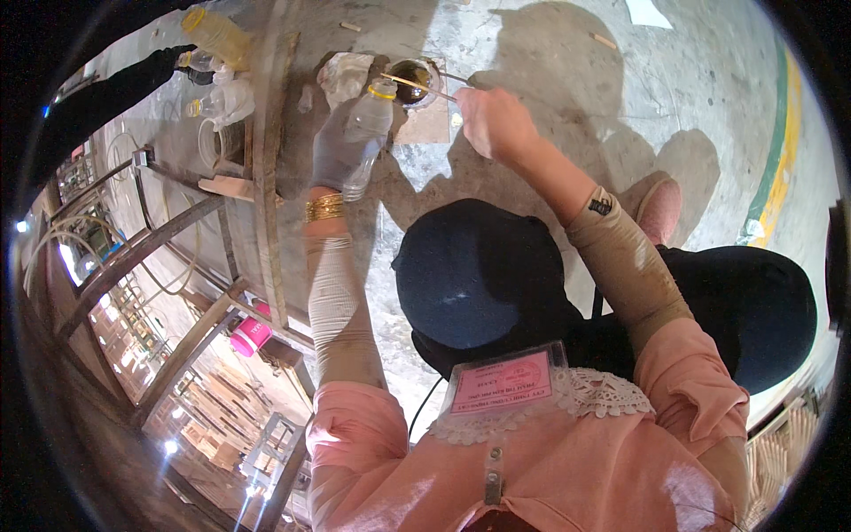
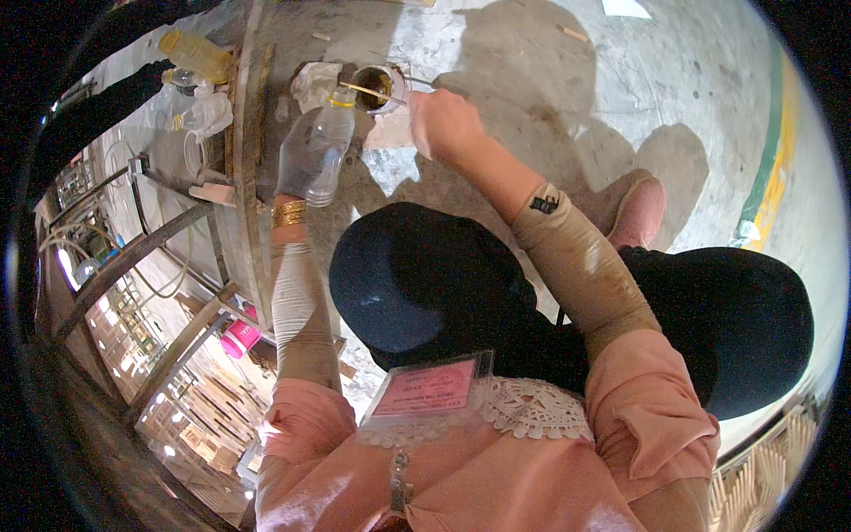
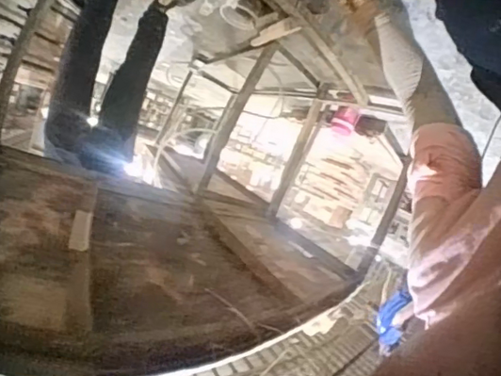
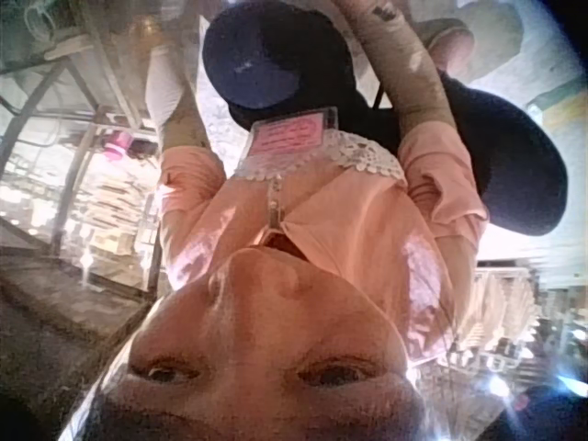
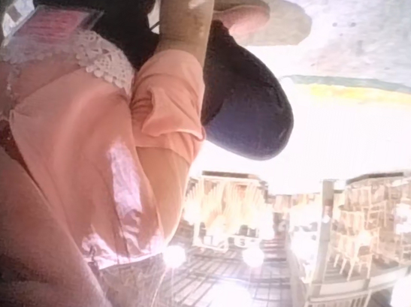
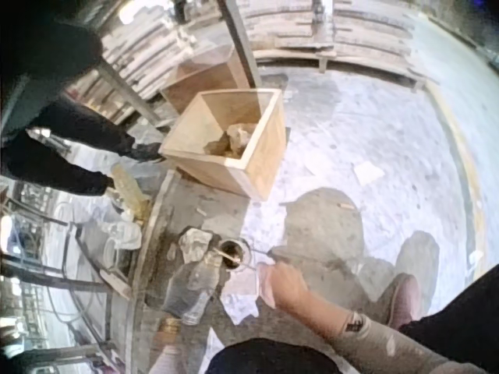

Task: The person squats on the floor and pours a yellow liquid from a bottle into a small container, then stirs the mixture with a stick. They then use a power drill to mix the contents further before walking through the workshop.

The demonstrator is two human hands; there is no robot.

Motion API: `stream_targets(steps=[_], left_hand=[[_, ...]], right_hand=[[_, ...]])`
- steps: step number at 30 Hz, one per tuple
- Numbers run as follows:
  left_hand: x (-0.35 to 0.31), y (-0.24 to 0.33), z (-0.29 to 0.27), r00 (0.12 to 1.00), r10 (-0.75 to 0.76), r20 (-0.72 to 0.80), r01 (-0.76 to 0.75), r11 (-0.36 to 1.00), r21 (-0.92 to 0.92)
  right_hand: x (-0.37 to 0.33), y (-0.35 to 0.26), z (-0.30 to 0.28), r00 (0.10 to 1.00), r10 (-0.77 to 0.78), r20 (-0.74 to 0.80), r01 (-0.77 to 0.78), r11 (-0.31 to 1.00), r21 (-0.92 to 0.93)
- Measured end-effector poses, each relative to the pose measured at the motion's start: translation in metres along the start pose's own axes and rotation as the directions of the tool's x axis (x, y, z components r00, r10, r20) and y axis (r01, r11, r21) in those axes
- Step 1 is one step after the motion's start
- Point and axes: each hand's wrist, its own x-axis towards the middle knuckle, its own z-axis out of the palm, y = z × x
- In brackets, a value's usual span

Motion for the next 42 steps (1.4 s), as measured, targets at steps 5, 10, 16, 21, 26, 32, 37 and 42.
stream_targets(steps=[5, 10, 16, 21, 26, 32, 37, 42], left_hand=[[0.0, -0.008, 0.012, 1.0, -0.005, -0.028, -0.001, 0.976, -0.22], [-0.007, 0.002, 0.011, 0.99, -0.035, -0.136, -0.022, 0.918, -0.396], [-0.005, 0.006, -0.034, 0.907, -0.015, -0.421, -0.21, 0.85, -0.483], [-0.005, -0.007, -0.112, 0.579, -0.14, -0.803, -0.458, 0.759, -0.463], [0.001, -0.033, -0.19, 0.286, -0.105, -0.953, -0.416, 0.882, -0.222], [0.045, -0.089, -0.242, 0.273, -0.19, -0.943, -0.573, 0.755, -0.318], [0.087, -0.168, -0.292, 0.494, 0.182, -0.85, 0.236, 0.913, 0.332], [0.122, -0.194, -0.25, 0.576, 0.056, -0.815, 0.082, 0.989, 0.126]], right_hand=[[0.001, 0.0, 0.008, 1.0, -0.016, 0.016, 0.017, 0.999, -0.045], [0.002, 0.008, 0.015, 0.999, -0.034, 0.03, 0.038, 0.99, -0.139], [0.013, 0.006, 0.009, 0.991, 0.096, 0.098, -0.069, 0.966, -0.249], [0.021, -0.01, -0.006, 0.974, 0.135, 0.184, -0.05, 0.913, -0.406], [0.02, -0.025, -0.028, 0.971, 0.116, 0.209, 0.005, 0.864, -0.504], [0.021, -0.021, -0.019, 0.985, 0.039, 0.167, 0.05, 0.868, -0.494], [0.023, -0.019, -0.006, 0.993, -0.021, 0.116, 0.069, 0.9, -0.431], [0.024, -0.019, -0.01, 0.995, 0.01, 0.1, 0.036, 0.894, -0.446]])
